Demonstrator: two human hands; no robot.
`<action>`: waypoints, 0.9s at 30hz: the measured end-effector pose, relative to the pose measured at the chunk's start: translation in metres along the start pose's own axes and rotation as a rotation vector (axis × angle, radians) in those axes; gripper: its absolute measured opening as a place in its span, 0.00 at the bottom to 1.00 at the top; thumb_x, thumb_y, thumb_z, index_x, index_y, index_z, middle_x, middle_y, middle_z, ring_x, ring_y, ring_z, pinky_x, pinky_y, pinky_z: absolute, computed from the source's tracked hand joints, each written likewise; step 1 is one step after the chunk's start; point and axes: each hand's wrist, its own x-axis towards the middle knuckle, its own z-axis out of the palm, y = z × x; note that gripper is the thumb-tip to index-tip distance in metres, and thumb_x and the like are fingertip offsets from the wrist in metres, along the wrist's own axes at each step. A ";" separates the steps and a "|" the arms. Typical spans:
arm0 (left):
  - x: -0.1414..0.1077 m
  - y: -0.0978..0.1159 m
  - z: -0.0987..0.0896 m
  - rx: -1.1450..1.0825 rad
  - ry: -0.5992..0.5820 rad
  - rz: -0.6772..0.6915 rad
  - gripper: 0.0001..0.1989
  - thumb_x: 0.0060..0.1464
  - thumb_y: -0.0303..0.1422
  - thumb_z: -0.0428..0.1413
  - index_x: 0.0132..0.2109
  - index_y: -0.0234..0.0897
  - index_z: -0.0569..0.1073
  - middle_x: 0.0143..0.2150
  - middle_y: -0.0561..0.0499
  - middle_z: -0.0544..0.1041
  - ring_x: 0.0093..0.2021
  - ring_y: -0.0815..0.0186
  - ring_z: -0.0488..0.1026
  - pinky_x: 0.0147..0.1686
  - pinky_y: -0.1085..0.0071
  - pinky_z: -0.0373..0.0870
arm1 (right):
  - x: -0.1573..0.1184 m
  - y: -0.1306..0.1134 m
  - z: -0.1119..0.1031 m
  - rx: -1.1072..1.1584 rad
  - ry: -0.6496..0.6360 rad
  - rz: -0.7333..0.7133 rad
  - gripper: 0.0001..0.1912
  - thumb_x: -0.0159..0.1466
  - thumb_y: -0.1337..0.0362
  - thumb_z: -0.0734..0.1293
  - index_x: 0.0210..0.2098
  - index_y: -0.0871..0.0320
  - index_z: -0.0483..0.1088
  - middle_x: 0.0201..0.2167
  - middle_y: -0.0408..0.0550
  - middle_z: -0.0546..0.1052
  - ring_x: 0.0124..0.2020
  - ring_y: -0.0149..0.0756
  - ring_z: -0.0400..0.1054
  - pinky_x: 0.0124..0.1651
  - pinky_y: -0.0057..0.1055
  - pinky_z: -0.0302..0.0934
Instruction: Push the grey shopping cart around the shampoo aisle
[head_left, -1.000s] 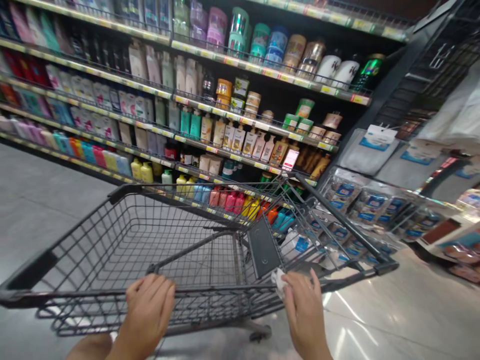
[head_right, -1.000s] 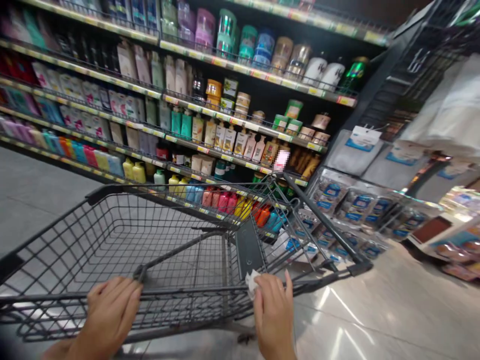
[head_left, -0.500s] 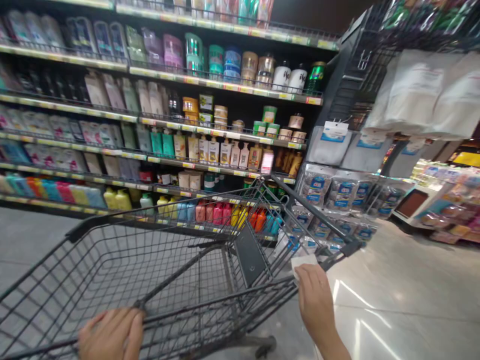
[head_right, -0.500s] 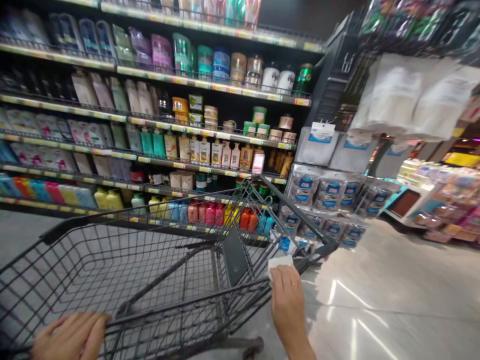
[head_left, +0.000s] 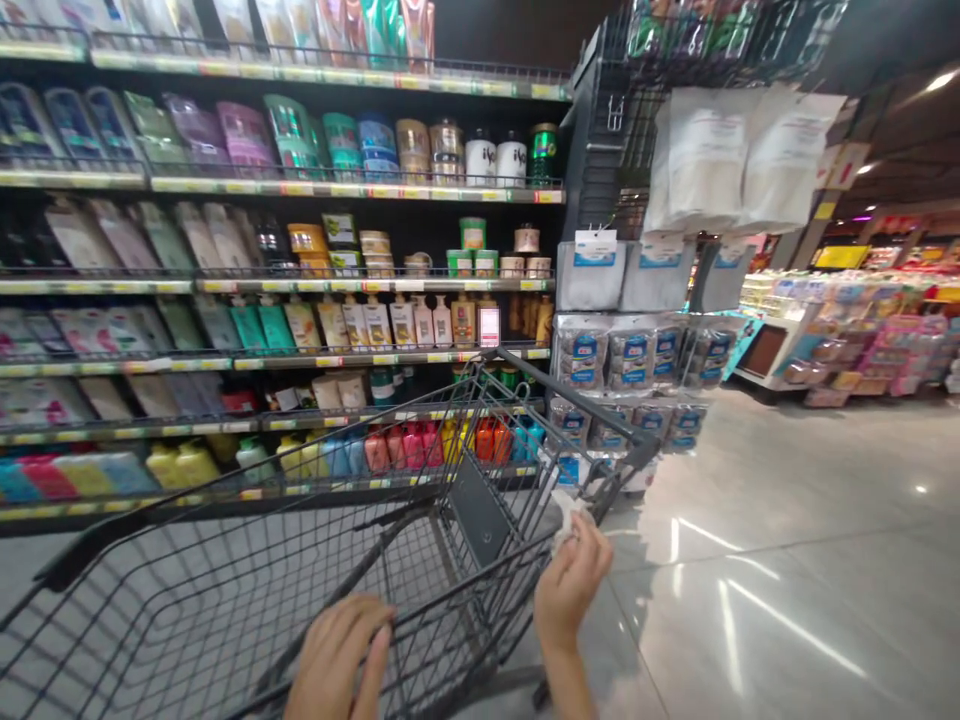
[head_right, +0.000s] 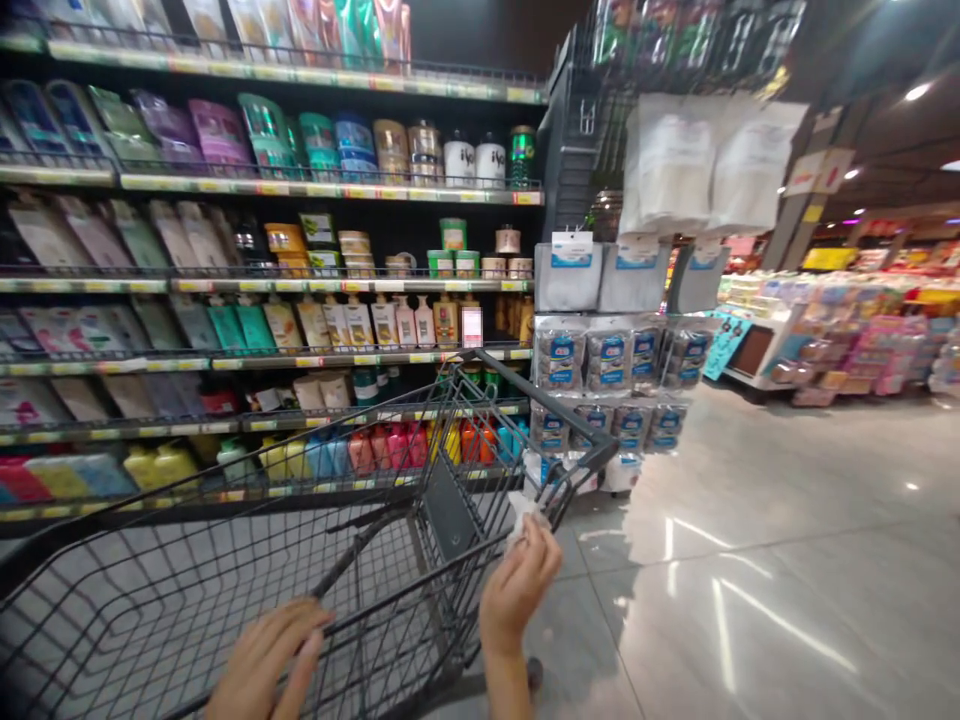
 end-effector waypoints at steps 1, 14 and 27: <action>0.002 0.008 0.006 -0.009 -0.033 0.015 0.11 0.61 0.37 0.45 0.45 0.42 0.69 0.39 0.52 0.79 0.40 0.64 0.75 0.43 0.68 0.68 | -0.008 -0.006 0.005 0.043 0.033 0.074 0.18 0.67 0.68 0.53 0.54 0.59 0.62 0.45 0.59 0.66 0.51 0.45 0.60 0.52 0.46 0.56; 0.003 0.016 0.026 0.098 -0.033 0.116 0.14 0.58 0.34 0.47 0.48 0.34 0.68 0.36 0.47 0.78 0.34 0.64 0.75 0.39 0.67 0.67 | -0.076 -0.018 0.017 0.103 -0.076 0.336 0.25 0.68 0.65 0.52 0.64 0.61 0.49 0.58 0.66 0.57 0.63 0.50 0.50 0.58 0.49 0.52; 0.001 0.019 0.026 0.075 -0.041 0.101 0.15 0.56 0.32 0.49 0.50 0.36 0.68 0.37 0.48 0.78 0.36 0.62 0.74 0.39 0.66 0.67 | -0.028 -0.016 -0.014 0.113 -0.075 0.296 0.12 0.62 0.69 0.59 0.43 0.61 0.71 0.50 0.62 0.69 0.51 0.45 0.65 0.50 0.41 0.60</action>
